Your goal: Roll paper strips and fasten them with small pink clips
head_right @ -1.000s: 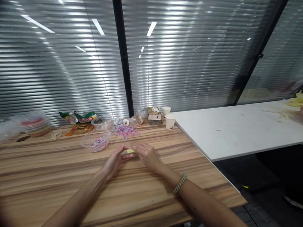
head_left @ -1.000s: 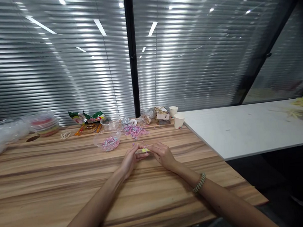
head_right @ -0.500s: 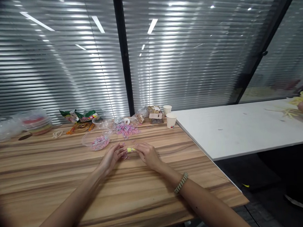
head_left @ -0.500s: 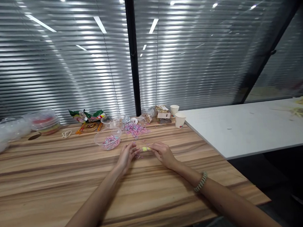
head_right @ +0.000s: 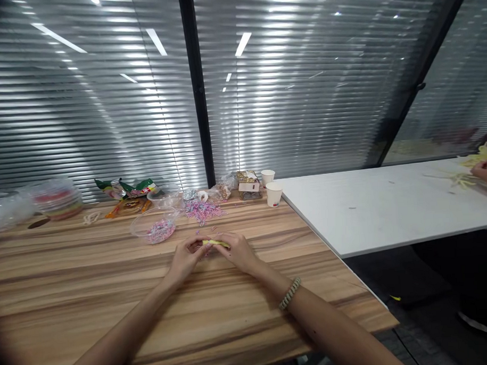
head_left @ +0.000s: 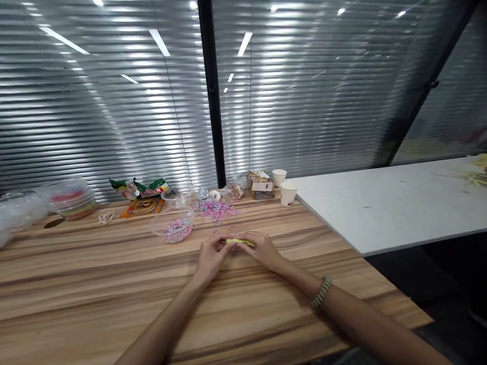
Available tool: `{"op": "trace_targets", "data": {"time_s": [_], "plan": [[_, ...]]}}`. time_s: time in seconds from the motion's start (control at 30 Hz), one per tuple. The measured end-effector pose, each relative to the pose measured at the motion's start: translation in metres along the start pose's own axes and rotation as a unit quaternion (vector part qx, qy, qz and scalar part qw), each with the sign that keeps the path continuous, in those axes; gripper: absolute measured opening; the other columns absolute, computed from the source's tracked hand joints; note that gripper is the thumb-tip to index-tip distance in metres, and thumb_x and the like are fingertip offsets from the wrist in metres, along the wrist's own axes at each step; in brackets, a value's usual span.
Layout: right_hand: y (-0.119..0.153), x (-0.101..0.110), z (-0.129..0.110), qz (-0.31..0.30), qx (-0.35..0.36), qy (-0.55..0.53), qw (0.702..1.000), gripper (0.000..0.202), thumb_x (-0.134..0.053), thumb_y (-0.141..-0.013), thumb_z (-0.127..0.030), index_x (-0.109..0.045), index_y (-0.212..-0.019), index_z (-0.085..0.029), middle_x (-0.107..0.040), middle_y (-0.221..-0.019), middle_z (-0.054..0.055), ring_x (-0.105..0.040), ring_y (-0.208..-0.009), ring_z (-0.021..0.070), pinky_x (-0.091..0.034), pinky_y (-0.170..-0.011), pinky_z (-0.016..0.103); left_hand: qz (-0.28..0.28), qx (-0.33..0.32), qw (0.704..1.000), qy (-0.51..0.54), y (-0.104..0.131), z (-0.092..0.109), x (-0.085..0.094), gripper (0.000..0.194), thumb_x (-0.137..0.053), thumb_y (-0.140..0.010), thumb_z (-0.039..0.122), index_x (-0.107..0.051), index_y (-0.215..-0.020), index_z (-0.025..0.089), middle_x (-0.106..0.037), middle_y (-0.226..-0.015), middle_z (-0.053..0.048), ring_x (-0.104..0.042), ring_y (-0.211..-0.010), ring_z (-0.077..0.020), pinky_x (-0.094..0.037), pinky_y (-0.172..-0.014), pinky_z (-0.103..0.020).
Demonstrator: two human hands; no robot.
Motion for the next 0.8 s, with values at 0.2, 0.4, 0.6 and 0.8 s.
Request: {"op": "trace_targets", "data": {"time_s": [0.2,0.4,0.6,0.8], "plan": [[-0.002,0.007,-0.007,-0.007,-0.14,-0.161,0.977,0.052,-0.045,-0.059,-0.055,-0.057,-0.092,-0.017,-0.055,-0.096,-0.001,-0.049,-0.08,-0.0083,-0.037,-0.071,0.001,-0.031,-0.017,0.999,0.008,0.002,0.008,-0.003,0.033,-0.053,-0.072,0.036,-0.058,-0.091,0.01,-0.06,-0.072,-0.006,-0.055,-0.063,-0.0121,-0.044,-0.061,-0.023],[-0.002,-0.002,-0.006,-0.064,-0.224,-0.359,0.904,0.067,-0.049,-0.055,-0.056,-0.044,-0.104,-0.011,-0.053,-0.096,0.004,-0.039,-0.06,-0.0108,-0.033,-0.055,0.003,-0.077,-0.067,0.994,-0.045,0.006,0.012,-0.006,0.028,-0.047,-0.077,0.035,-0.058,-0.084,0.011,-0.059,-0.073,-0.005,-0.052,-0.064,-0.01,-0.041,-0.06,-0.02],[-0.004,-0.007,-0.003,-0.047,-0.247,-0.437,0.864,0.06,-0.045,-0.058,-0.058,-0.043,-0.1,-0.015,-0.049,-0.102,0.002,-0.043,-0.071,-0.0097,-0.038,-0.066,0.005,-0.038,-0.074,0.993,-0.082,0.001,0.005,0.0,0.029,-0.058,-0.069,0.033,-0.057,-0.087,0.011,-0.058,-0.076,-0.005,-0.053,-0.067,-0.0113,-0.043,-0.063,-0.022],[-0.009,-0.006,0.012,-0.02,-0.236,-0.377,0.896,0.063,-0.036,-0.057,-0.066,-0.041,-0.087,-0.01,-0.052,-0.081,0.001,-0.042,-0.064,-0.0089,-0.037,-0.063,0.005,0.043,-0.075,0.968,-0.236,-0.005,0.003,0.021,0.027,-0.051,-0.073,0.035,-0.062,-0.084,0.013,-0.059,-0.083,-0.007,-0.054,-0.077,-0.0142,-0.043,-0.07,-0.026]]}}
Point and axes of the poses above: each hand's wrist, its own y-axis away from the middle knuckle, its own x-axis out of the back of the hand, z = x × y, the point moved 3 cm from there along -y, towards the middle knuckle
